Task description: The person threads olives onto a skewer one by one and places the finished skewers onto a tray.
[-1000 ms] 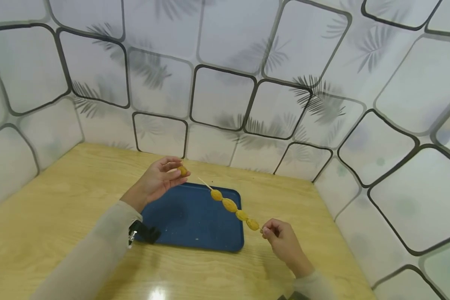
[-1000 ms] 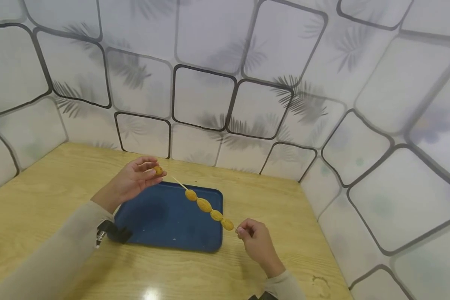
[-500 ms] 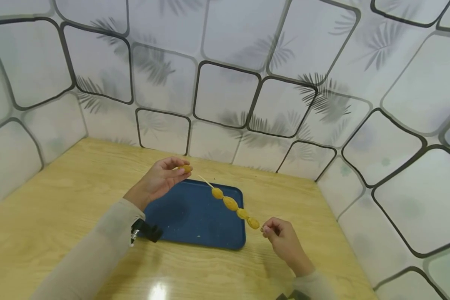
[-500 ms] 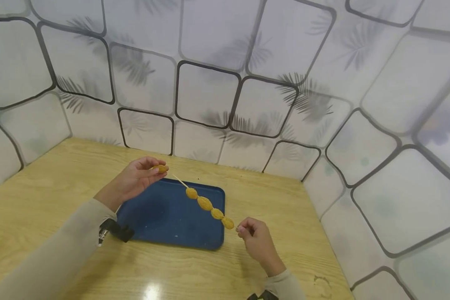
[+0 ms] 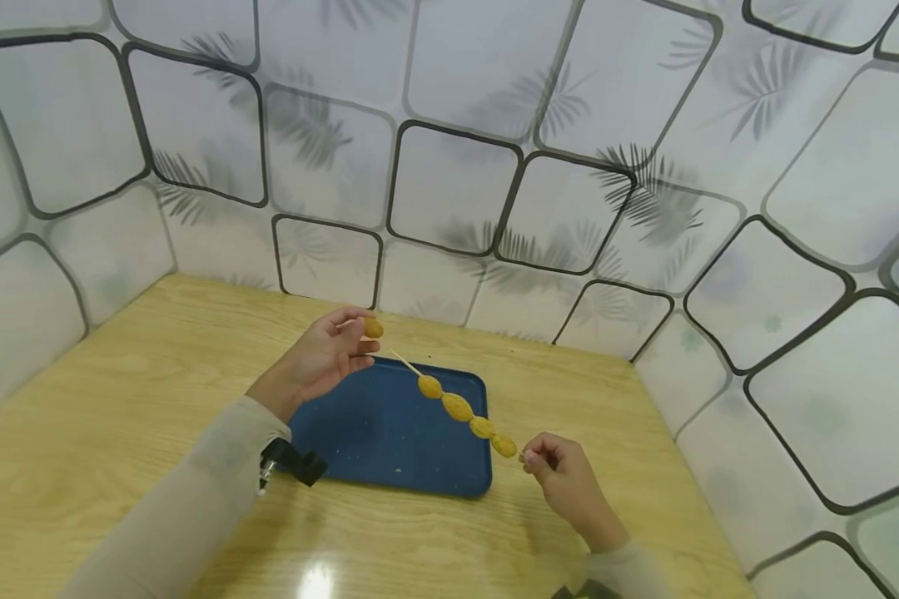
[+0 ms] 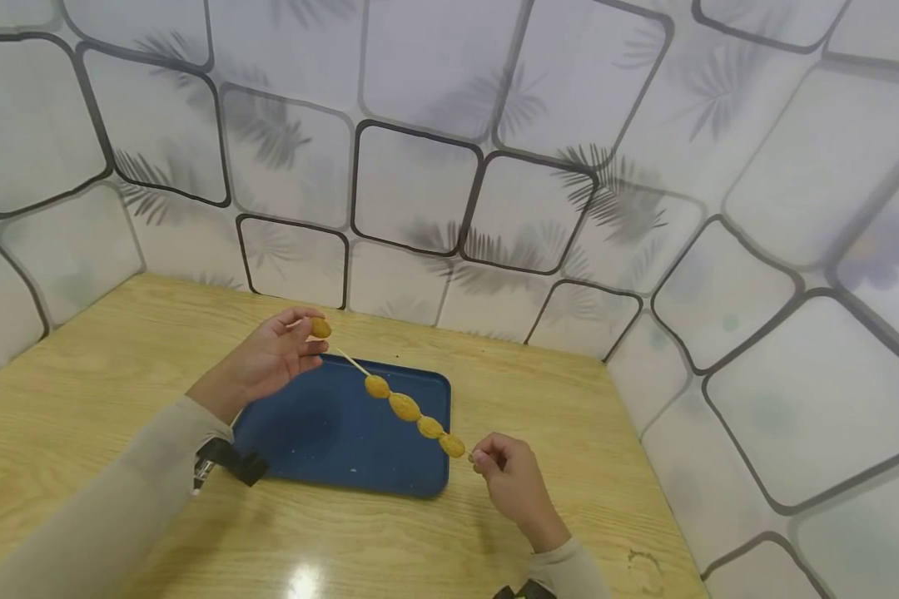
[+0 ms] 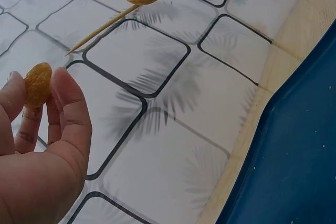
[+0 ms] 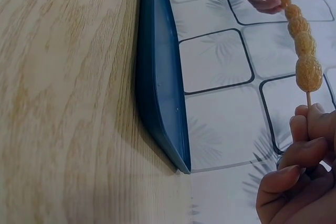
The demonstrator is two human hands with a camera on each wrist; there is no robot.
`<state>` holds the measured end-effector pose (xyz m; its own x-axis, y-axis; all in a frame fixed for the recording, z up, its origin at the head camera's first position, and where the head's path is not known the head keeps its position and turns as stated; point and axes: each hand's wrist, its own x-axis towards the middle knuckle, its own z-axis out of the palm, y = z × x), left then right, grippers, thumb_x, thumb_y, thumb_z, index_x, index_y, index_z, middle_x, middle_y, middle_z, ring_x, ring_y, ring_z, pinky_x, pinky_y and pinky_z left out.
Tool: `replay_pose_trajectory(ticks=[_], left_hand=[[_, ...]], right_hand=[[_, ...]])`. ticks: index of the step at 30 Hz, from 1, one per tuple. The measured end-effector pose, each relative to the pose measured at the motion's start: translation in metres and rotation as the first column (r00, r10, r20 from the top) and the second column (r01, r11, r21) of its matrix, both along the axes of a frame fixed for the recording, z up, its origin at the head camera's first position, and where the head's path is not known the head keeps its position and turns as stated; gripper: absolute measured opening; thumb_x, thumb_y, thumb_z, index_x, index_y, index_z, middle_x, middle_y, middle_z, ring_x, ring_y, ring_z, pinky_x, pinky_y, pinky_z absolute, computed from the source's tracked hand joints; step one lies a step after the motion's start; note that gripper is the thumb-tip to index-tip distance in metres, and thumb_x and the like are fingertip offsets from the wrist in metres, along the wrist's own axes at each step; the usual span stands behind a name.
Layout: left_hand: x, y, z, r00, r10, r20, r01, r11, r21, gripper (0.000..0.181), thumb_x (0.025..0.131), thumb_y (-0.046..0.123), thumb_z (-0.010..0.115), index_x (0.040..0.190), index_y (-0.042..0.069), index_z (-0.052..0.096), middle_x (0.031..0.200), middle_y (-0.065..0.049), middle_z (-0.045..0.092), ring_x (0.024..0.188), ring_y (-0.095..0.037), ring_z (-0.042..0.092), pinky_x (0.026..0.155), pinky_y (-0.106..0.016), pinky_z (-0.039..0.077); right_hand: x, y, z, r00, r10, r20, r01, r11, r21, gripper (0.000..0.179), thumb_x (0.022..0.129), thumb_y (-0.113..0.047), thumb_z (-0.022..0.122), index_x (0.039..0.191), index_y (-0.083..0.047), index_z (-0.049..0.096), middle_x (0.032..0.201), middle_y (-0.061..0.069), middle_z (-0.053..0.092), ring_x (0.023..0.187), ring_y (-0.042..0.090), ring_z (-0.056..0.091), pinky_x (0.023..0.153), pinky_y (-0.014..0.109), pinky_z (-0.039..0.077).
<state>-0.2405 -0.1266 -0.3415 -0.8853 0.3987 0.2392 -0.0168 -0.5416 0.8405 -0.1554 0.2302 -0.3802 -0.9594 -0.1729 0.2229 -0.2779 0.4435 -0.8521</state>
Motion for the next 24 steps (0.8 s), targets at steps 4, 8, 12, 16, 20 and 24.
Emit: replay_pose_trajectory(ticks=[4, 8, 12, 16, 20, 24], left_hand=[[-0.0013, -0.0003, 0.0023, 0.999, 0.027, 0.018, -0.027, 1.0, 0.008, 0.013, 0.1, 0.016, 0.052, 0.112, 0.014, 0.058, 0.108, -0.004, 0.056, 0.092, -0.014, 0.065, 0.08, -0.025, 0.054], [-0.0011, 0.0001, 0.0026, 0.999, 0.047, -0.007, -0.047, 0.999, 0.017, 0.017, 0.098, -0.002, 0.052, 0.105, 0.011, 0.061, 0.114, -0.007, 0.054, 0.104, -0.016, 0.063, 0.091, -0.027, 0.05], [-0.0003, 0.0014, 0.001, 0.998, 0.043, -0.036, -0.041, 0.997, 0.066, 0.019, 0.098, -0.005, 0.052, 0.101, 0.009, 0.065, 0.114, -0.006, 0.056, 0.108, -0.017, 0.062, 0.096, -0.03, 0.047], [-0.0015, 0.0029, 0.0024, 0.996, 0.057, -0.063, -0.053, 0.997, 0.06, 0.019, 0.096, -0.005, 0.055, 0.107, 0.008, 0.064, 0.113, -0.006, 0.057, 0.109, -0.017, 0.061, 0.098, -0.031, 0.046], [-0.0012, 0.0023, 0.0036, 0.997, 0.055, -0.063, -0.055, 0.999, 0.004, 0.025, 0.095, -0.007, 0.057, 0.112, 0.009, 0.065, 0.114, -0.005, 0.057, 0.11, -0.016, 0.06, 0.098, -0.028, 0.046], [0.0002, 0.0018, 0.0025, 0.999, 0.013, -0.044, -0.013, 1.0, 0.004, 0.026, 0.095, -0.005, 0.056, 0.111, 0.012, 0.067, 0.111, -0.007, 0.059, 0.105, -0.019, 0.061, 0.094, -0.028, 0.049]], right_hand=[[-0.001, 0.0008, 0.0015, 1.0, 0.016, -0.004, -0.016, 1.0, -0.003, 0.014, 0.091, 0.012, 0.058, 0.078, 0.006, 0.061, 0.07, 0.004, 0.056, 0.061, 0.014, 0.051, 0.052, 0.022, 0.042], [-0.0008, 0.0008, 0.0021, 0.999, 0.035, 0.011, -0.035, 0.999, -0.006, 0.014, 0.091, 0.01, 0.058, 0.079, 0.005, 0.061, 0.071, 0.004, 0.057, 0.062, 0.013, 0.052, 0.054, 0.022, 0.043], [0.0, 0.0006, 0.001, 0.999, 0.051, -0.008, -0.051, 0.999, -0.007, 0.015, 0.091, 0.01, 0.058, 0.078, 0.003, 0.061, 0.071, 0.004, 0.057, 0.062, 0.013, 0.052, 0.053, 0.022, 0.044], [-0.0001, 0.0006, 0.001, 0.998, 0.047, -0.032, -0.047, 0.999, -0.009, 0.017, 0.091, 0.011, 0.058, 0.077, 0.002, 0.061, 0.071, 0.004, 0.057, 0.06, 0.013, 0.05, 0.052, 0.022, 0.043], [-0.0005, -0.0003, 0.0027, 0.998, 0.046, -0.042, -0.046, 0.999, -0.012, 0.018, 0.091, 0.011, 0.058, 0.077, 0.001, 0.061, 0.07, 0.004, 0.056, 0.059, 0.009, 0.048, 0.05, 0.021, 0.041], [-0.0011, -0.0015, 0.0037, 0.996, 0.067, -0.066, -0.068, 0.998, -0.015, 0.017, 0.091, 0.01, 0.058, 0.077, 0.001, 0.061, 0.07, 0.006, 0.056, 0.058, 0.008, 0.046, 0.049, 0.022, 0.041]])
